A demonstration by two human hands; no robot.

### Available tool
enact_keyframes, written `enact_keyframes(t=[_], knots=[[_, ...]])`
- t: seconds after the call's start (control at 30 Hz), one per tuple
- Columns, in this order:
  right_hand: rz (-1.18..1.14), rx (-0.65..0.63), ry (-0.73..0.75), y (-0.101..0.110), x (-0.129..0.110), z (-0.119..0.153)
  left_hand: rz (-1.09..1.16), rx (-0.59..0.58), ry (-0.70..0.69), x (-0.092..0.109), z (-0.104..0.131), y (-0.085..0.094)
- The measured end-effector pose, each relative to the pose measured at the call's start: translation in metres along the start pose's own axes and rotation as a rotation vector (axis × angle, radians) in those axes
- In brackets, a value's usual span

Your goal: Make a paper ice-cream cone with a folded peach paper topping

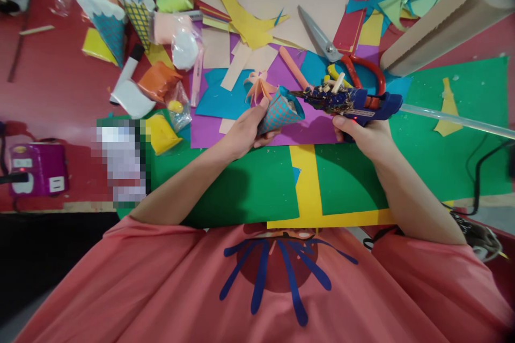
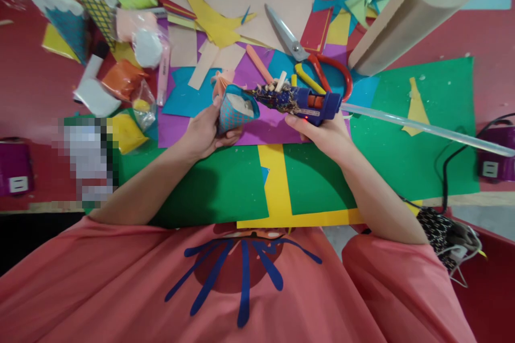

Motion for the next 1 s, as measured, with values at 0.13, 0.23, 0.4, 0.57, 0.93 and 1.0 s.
enact_keyframes(t=[0.13,0.23,0.4,0.57,0.93,1.0], knots=[[-0.01,0.015,0.002,0.0006,0.0013,0.0007,0.006,0.03,0.029,-0.0003,-0.0006,0.0005],[-0.005,0.023,0.007,0.0002,0.0008,0.0014,0.046,0.034,0.014,-0.0021,-0.0004,0.0012],[-0.014,0.022,0.006,-0.001,-0.0034,0.0028,0.136,0.004,-0.087,-0.0011,0.0013,0.0017],[-0.005,0.009,-0.002,-0.0015,-0.0033,0.0031,0.133,-0.001,-0.077,0.0013,0.0032,0.0018],[-0.004,0.013,0.012,-0.0009,-0.0006,0.0017,0.078,0.044,-0.096,-0.0017,0.0037,0.0026],[0.003,0.013,0.016,-0.0007,0.0004,0.0015,0.076,0.052,-0.092,-0.002,0.0038,0.0025]])
Point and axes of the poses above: each hand's wrist, its own z-axis away from the middle knuckle, its own y-axis out of the back of the hand, x = y × z, the point moved 3 cm from there along -z, towards the middle knuckle, and after that the axes turned 15 degrees about -y, right-handed, at the moved point
